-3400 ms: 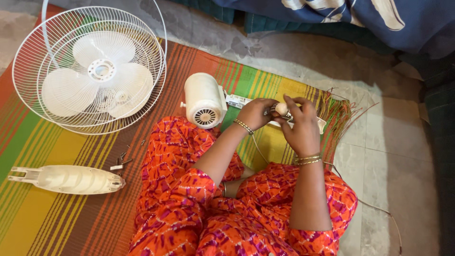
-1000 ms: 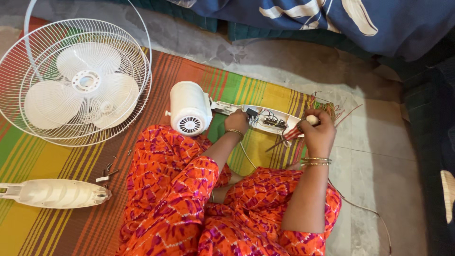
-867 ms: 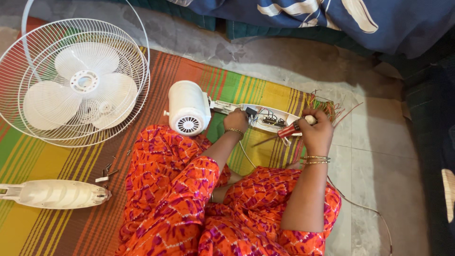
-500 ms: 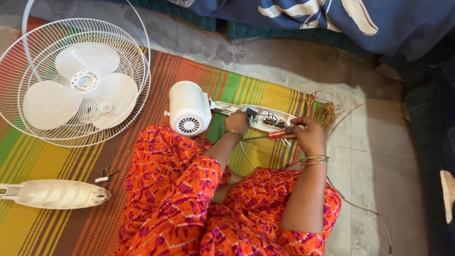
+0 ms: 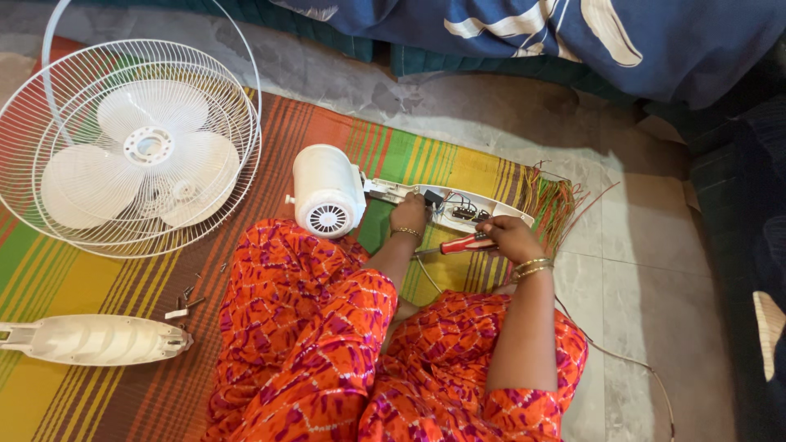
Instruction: The person sits on a mat and repairs a disassembled electric fan. They use a screwdriver to adjust internal components and wires within the fan's motor housing, repeatedly tightening and loosening connections.
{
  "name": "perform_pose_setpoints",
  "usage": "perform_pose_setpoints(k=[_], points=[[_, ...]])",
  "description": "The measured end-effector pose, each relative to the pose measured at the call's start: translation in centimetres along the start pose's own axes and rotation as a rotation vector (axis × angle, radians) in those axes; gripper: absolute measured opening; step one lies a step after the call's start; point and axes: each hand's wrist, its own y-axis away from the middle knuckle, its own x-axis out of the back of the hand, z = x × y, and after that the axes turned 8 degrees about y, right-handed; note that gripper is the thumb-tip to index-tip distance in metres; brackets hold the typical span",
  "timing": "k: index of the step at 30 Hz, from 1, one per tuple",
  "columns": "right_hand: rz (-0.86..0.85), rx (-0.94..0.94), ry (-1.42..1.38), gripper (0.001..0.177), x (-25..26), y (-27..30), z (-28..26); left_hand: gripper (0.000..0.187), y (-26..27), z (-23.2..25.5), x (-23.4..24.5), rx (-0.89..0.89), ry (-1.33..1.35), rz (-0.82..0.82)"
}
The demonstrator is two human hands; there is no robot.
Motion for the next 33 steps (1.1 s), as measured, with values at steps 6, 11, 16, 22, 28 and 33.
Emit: perform_pose_setpoints(k=[6, 11, 16, 22, 28, 33], points=[[-0.133, -0.105, -0.098, 0.025, -2.0, -4.6, 3.9, 0.037, -0.4, 0.0, -1.7, -0.004, -0.092, 0.039], [-0.175, -0.116, -0.075, 0.023, -4.7, -8.8, 8.2, 0.036, -0.7, -0.5, -2.9, -0.029, -0.079, 0.061], [-0.082, -0.091, 0.364, 0.031, -7.9, -10.2, 10.1, 0.026, -1.1, -0.3, -2.6, 0.002, -0.063, 0.003], [-0.086, 0.002, 0.739, 0.048, -9.4, -8.4, 7.8, 0.034, -1.4, 1.5, 0.4, 0.082, -0.001, -0.057], [0.135, -0.015, 0.645, 0.044, -7.9, -5.7, 3.8, 0.017, 0.0, 0.4, 2.3, -0.002, 0.166, -0.025], [0.149, -0.008, 0.585, 0.040, -8.5, -5.0, 2.5, 0.017, -0.4, 0.0, 1.5, -0.055, 0.106, -0.039]])
